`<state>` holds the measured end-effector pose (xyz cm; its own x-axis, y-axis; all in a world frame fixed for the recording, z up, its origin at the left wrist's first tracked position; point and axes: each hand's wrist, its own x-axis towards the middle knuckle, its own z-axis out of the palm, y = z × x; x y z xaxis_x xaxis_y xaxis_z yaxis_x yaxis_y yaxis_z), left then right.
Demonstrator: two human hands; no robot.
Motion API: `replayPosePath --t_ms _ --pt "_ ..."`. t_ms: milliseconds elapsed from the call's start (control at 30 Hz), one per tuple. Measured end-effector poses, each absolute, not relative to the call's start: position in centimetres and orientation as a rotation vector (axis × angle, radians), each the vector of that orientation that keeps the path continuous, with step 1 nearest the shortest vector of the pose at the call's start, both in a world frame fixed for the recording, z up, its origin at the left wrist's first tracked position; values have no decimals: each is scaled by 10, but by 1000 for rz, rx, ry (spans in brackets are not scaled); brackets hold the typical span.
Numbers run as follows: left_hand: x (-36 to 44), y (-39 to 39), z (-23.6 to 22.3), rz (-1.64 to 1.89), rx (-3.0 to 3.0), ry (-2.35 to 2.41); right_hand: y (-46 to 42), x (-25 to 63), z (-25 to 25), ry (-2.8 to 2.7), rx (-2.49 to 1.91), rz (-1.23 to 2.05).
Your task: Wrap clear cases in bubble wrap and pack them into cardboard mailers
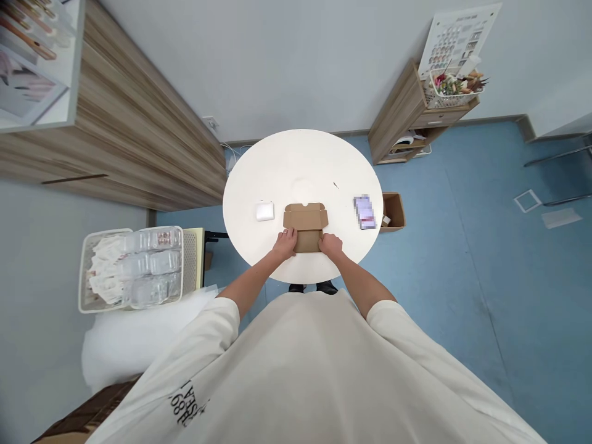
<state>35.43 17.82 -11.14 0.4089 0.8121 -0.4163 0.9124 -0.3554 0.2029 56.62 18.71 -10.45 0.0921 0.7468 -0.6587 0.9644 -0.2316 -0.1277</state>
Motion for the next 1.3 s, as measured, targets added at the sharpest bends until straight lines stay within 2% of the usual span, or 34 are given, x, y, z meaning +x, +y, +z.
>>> replayPosePath --t_ms 400,533,633,733,1033,1300 --pt "353 171 -112 -312 2344 1509 184 560 -99 1741 1966 -732" --pt "353 172 -114 -287 2343 1503 177 567 -91 2040 1879 -598" --pt "353 175 -115 -274 2337 1498 176 571 -90 2347 1642 -516" --pt "353 179 -114 -280 2329 1482 182 572 -94 2402 1501 -538" --pt "340 186 -100 -116 2163 1463 193 569 -98 2351 1463 -595" --pt "275 242 -104 326 1465 2200 194 564 -95 2323 1446 -527"
